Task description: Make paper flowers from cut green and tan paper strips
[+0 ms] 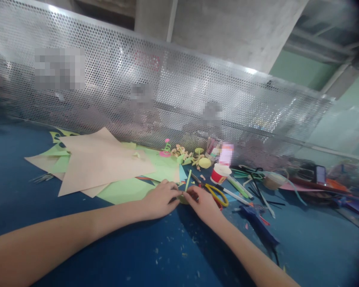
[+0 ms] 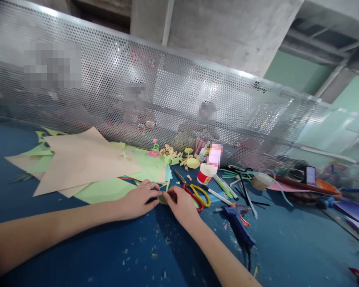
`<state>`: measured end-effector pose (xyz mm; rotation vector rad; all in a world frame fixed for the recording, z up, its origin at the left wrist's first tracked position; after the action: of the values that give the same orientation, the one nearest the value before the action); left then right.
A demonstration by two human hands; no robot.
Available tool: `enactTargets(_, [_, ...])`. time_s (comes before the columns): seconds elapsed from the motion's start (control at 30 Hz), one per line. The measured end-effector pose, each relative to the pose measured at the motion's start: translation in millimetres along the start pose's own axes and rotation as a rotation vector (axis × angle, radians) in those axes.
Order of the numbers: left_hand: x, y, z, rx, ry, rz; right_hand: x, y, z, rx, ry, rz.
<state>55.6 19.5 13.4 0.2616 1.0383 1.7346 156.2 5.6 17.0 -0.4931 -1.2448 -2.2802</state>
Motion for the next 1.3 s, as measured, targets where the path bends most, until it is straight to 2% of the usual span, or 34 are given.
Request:
enactTargets(0.33, [-5.3, 2.1, -2.1, -0.011, -0.028, 0.048, -4.9, -5.4, -2.4, -0.016, -0.008, 0.012])
enactTargets(0.77, [-12.2, 6.7, -2.2, -0.036, -0.067, 0.050, -4.7, 5.3, -1.6, -0.087, -0.066, 0.091])
enactTargets(1.03, [-10.5, 7.1, -2.3, -0.047, -0.053, 0.035, -4.0, 0.1, -0.8, -0.053, -0.038, 0.049])
enactTargets(1.3, [-10.7, 8.0, -2.9, -0.043, -0.049, 0.038, -6.1, -4.9, -2.4, -0.025, -0.059, 0.114])
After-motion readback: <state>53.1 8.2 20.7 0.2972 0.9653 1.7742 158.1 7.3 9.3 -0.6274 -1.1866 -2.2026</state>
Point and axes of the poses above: each hand's wrist, its own z-axis towards the middle knuckle, its own y-axis out of the back of the hand, x = y × z, the point moved 9 cm from there along z, towards the middle knuckle, and after that the axes turned 15 degrees about -x, right-handed, at the moved point
